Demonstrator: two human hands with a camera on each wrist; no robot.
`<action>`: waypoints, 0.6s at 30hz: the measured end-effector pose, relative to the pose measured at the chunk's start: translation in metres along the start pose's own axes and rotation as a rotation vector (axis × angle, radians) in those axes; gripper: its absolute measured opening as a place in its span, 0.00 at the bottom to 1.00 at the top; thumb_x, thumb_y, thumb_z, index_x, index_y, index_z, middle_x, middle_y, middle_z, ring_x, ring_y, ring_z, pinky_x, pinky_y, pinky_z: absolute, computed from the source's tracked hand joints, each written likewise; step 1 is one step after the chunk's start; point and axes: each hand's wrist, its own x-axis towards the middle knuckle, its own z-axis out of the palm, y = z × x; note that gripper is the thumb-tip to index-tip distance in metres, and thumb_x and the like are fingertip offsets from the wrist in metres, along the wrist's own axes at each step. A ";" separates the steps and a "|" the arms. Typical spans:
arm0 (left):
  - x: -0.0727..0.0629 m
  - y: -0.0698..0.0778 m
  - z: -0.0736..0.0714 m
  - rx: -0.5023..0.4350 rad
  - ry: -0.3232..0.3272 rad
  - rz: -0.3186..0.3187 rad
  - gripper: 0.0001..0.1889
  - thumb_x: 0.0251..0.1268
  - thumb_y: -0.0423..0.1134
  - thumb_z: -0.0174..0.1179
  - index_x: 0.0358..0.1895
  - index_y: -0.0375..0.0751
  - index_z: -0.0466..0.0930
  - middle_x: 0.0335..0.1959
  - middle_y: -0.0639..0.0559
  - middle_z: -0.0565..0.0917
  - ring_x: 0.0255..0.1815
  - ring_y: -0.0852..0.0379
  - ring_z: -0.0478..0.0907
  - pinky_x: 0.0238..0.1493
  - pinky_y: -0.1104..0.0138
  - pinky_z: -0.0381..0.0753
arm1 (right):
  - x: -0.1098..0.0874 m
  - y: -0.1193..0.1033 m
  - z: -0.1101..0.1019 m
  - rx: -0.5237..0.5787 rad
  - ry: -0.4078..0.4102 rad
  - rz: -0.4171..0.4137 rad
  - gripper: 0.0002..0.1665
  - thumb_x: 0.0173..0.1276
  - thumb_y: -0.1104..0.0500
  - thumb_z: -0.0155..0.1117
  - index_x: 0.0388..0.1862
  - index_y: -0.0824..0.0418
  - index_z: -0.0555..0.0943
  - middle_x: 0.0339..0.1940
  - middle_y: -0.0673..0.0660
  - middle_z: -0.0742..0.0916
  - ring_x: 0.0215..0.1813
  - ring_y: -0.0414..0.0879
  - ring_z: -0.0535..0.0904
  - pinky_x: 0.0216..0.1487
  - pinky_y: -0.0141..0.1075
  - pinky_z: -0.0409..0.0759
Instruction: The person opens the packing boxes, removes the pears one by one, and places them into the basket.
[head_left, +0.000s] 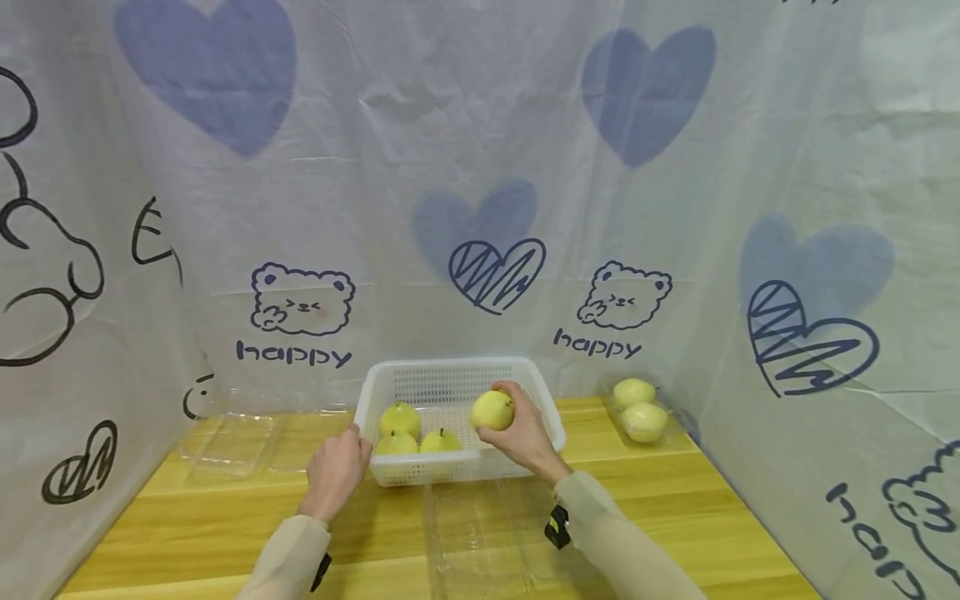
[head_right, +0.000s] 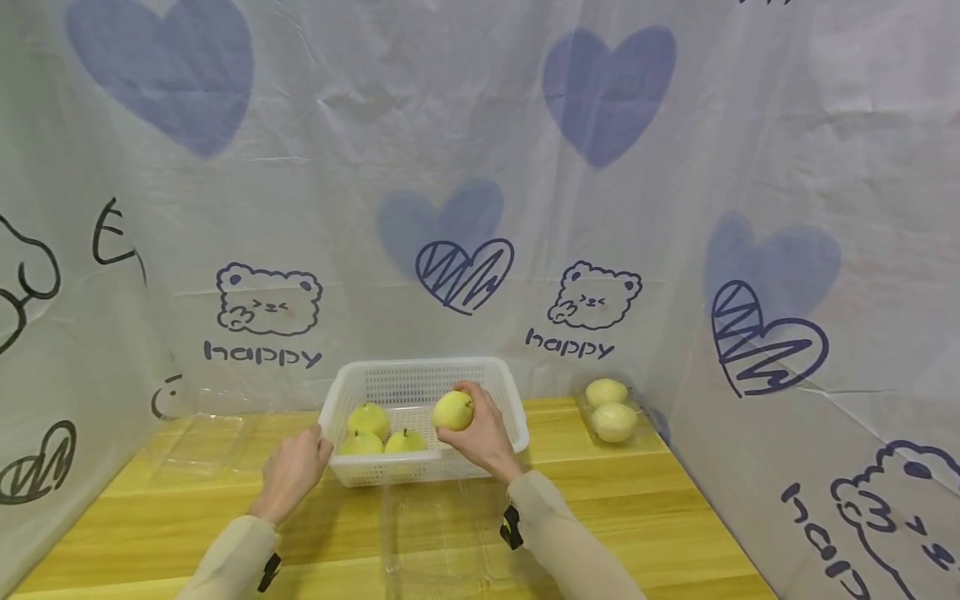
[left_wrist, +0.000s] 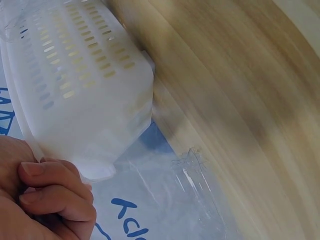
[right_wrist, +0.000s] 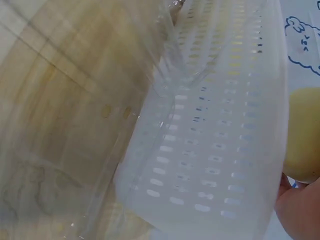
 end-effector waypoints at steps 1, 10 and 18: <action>0.001 0.000 0.000 0.004 0.004 0.000 0.10 0.67 0.36 0.50 0.41 0.31 0.76 0.24 0.42 0.77 0.19 0.51 0.71 0.15 0.64 0.67 | 0.001 0.000 0.001 -0.009 -0.002 0.018 0.39 0.52 0.57 0.74 0.63 0.51 0.69 0.57 0.59 0.79 0.48 0.52 0.80 0.39 0.40 0.83; 0.002 0.000 0.002 0.017 0.034 0.023 0.08 0.65 0.36 0.50 0.36 0.33 0.75 0.22 0.42 0.76 0.19 0.49 0.71 0.15 0.60 0.67 | 0.005 0.005 0.008 -0.177 -0.041 0.099 0.39 0.53 0.48 0.73 0.64 0.52 0.70 0.51 0.57 0.81 0.41 0.48 0.77 0.31 0.36 0.79; 0.001 0.000 0.000 0.016 0.016 0.023 0.09 0.67 0.36 0.49 0.38 0.32 0.75 0.21 0.43 0.76 0.18 0.50 0.70 0.15 0.62 0.67 | 0.010 0.007 0.015 -0.324 -0.053 0.160 0.40 0.52 0.42 0.71 0.64 0.50 0.71 0.42 0.53 0.81 0.36 0.45 0.74 0.30 0.35 0.73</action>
